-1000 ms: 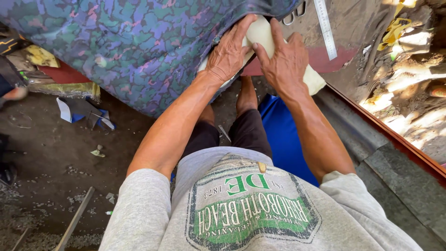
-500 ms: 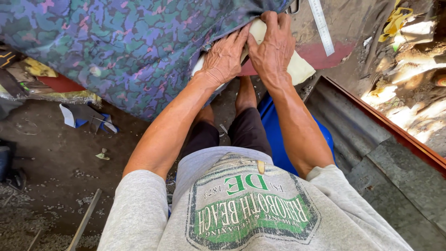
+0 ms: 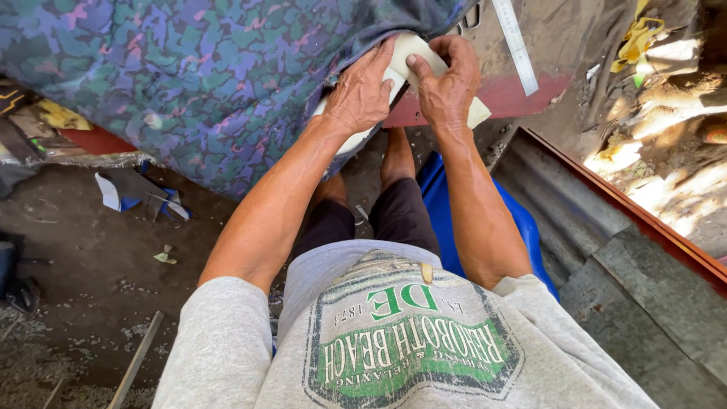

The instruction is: Fitting and trimming foam padding onto a chair frame using scissors and adhesive

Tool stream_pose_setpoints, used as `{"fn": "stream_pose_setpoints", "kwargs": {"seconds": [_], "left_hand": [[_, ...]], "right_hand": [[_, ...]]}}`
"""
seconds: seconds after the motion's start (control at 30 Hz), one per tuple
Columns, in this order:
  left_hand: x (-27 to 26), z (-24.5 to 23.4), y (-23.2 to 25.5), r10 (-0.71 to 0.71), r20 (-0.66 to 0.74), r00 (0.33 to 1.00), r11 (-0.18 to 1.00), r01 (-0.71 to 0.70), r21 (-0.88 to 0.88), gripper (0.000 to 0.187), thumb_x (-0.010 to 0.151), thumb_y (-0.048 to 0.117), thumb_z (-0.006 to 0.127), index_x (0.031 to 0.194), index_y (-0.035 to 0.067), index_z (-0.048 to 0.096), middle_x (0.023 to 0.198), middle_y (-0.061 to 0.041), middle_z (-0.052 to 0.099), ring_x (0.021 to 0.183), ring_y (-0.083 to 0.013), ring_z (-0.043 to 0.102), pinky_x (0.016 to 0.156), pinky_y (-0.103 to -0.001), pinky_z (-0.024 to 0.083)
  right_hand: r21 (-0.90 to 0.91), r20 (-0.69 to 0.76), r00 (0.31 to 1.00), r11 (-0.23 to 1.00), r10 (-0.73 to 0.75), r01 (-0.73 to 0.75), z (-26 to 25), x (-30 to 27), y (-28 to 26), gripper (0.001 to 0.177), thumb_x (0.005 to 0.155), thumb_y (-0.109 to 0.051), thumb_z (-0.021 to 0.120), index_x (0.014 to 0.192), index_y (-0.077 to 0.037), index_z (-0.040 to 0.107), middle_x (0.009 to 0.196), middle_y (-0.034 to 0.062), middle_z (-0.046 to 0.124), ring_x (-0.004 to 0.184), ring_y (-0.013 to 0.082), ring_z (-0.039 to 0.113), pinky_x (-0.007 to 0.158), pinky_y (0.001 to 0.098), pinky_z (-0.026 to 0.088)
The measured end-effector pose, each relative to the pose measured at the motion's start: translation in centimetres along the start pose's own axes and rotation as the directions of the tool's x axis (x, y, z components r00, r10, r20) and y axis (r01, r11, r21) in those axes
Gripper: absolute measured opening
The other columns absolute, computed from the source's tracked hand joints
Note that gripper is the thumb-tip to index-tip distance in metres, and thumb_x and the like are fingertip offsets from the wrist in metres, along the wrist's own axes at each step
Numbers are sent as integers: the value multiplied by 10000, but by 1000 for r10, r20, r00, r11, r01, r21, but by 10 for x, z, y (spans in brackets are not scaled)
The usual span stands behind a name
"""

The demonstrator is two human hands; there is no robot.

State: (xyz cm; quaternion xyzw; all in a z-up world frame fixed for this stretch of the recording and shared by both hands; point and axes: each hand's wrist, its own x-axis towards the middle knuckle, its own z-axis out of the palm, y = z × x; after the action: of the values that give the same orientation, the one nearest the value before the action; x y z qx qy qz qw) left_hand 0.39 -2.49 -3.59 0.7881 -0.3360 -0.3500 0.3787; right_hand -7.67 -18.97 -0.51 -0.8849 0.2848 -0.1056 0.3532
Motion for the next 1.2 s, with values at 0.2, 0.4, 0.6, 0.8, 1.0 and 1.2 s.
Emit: {"fn": "stream_pose_setpoints", "kwargs": {"seconds": [0.2, 0.4, 0.6, 0.8, 1.0, 1.2], "left_hand": [[2, 6, -3, 9, -23, 1000, 999, -10, -31, 760, 1058, 191, 692, 1617, 81, 189, 1641, -237, 372, 1511, -407, 399, 1250, -449, 336], [9, 12, -7, 41, -32, 999, 982, -34, 185, 718, 1076, 244, 634, 1619, 51, 204, 1663, -221, 330, 1537, -396, 353, 1282, -464, 281], [10, 33, -12, -135, -70, 988, 987, 128, -102, 774, 1092, 570, 487, 1617, 72, 211, 1635, -243, 340, 1503, -441, 365, 1249, -577, 337], [14, 40, -11, -225, -35, 974, 972, 227, 61, 765, 1094, 634, 284, 1641, 108, 190, 1690, -202, 281, 1556, -364, 324, 1248, -482, 308], [17, 44, -10, -189, -128, 974, 979, 197, 55, 702, 1098, 580, 412, 1606, 111, 293, 1631, -199, 397, 1495, -388, 414, 1200, -506, 377], [13, 39, -6, -128, -178, 976, 983, 148, 105, 681, 1100, 564, 422, 1587, 101, 315, 1588, -199, 463, 1433, -407, 478, 1157, -493, 419]], "right_hand": [[-16, 7, 999, 999, -48, 48, -5, 5, -10, 301, 804, -138, 905, 980, -105, 664, 953, 64, 638, 880, 244, 634, 753, 381, 509], [-39, 4, 998, 998, 55, -55, -2, 8, -10, 318, 706, -182, 894, 904, -153, 646, 906, 30, 668, 842, 246, 623, 701, 413, 455], [29, 49, 997, 998, 61, -63, 2, 0, 6, 374, 899, -475, 781, 960, -163, 583, 912, 13, 584, 823, 215, 561, 706, 407, 446], [414, 375, 904, 835, 207, -363, -29, 17, 15, 276, 865, -46, 868, 1069, -102, 690, 1082, 42, 710, 1024, 175, 677, 966, 295, 583], [27, 515, 815, 945, 265, -325, -70, 19, 9, 241, 989, -204, 750, 1195, -178, 628, 906, 2, 637, 849, 156, 572, 772, 335, 470], [-6, 603, 689, 865, 403, -501, -95, 27, -2, 353, 994, -259, 708, 1322, -141, 654, 1139, 49, 688, 1023, 172, 629, 905, 313, 527]]}}
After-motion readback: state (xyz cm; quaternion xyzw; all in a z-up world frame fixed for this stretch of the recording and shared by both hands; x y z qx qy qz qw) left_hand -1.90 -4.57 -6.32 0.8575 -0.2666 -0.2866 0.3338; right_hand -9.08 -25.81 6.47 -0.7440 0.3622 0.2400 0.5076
